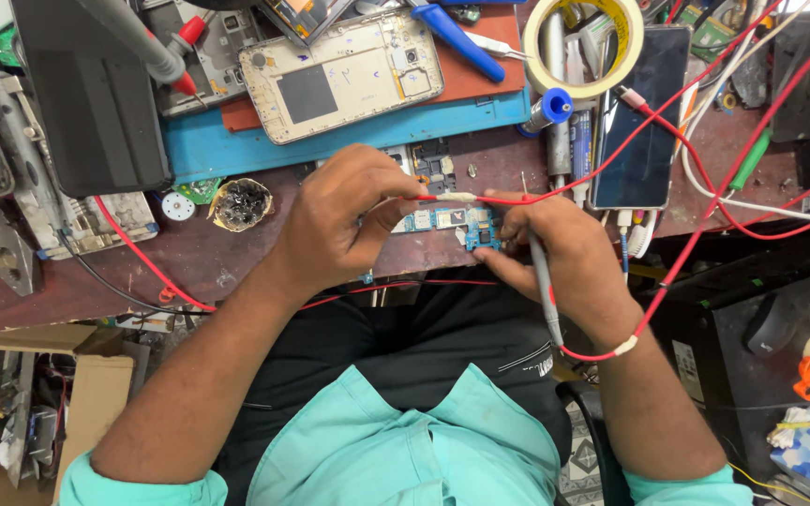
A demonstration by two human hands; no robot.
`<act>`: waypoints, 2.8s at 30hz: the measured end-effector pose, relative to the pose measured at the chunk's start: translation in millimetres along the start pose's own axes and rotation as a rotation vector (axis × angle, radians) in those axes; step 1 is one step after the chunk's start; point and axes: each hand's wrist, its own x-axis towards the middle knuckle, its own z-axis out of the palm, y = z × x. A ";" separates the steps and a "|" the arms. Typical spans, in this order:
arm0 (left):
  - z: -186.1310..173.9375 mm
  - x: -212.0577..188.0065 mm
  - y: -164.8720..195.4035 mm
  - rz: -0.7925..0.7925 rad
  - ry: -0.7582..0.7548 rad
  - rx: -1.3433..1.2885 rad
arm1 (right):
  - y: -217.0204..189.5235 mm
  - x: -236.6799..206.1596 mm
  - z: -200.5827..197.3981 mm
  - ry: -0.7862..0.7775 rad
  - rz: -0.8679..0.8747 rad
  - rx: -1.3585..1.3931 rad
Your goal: The person uses a multimeter to test points on a small blue circuit board, then uses pliers to remove a component. They solder a wire onto the board and continue testing with the multimeter.
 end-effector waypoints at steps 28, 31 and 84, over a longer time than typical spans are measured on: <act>-1.7 9.6 37.8 -0.286 -0.156 0.005 | 21.1 -4.5 -2.4 0.103 -0.653 -0.179; 10.1 4.1 30.2 -0.386 -0.164 0.009 | 14.0 -5.6 -7.6 0.037 -0.602 -0.339; 24.2 -12.9 2.8 0.035 -0.274 0.039 | 39.9 -19.5 2.7 -0.011 0.016 0.357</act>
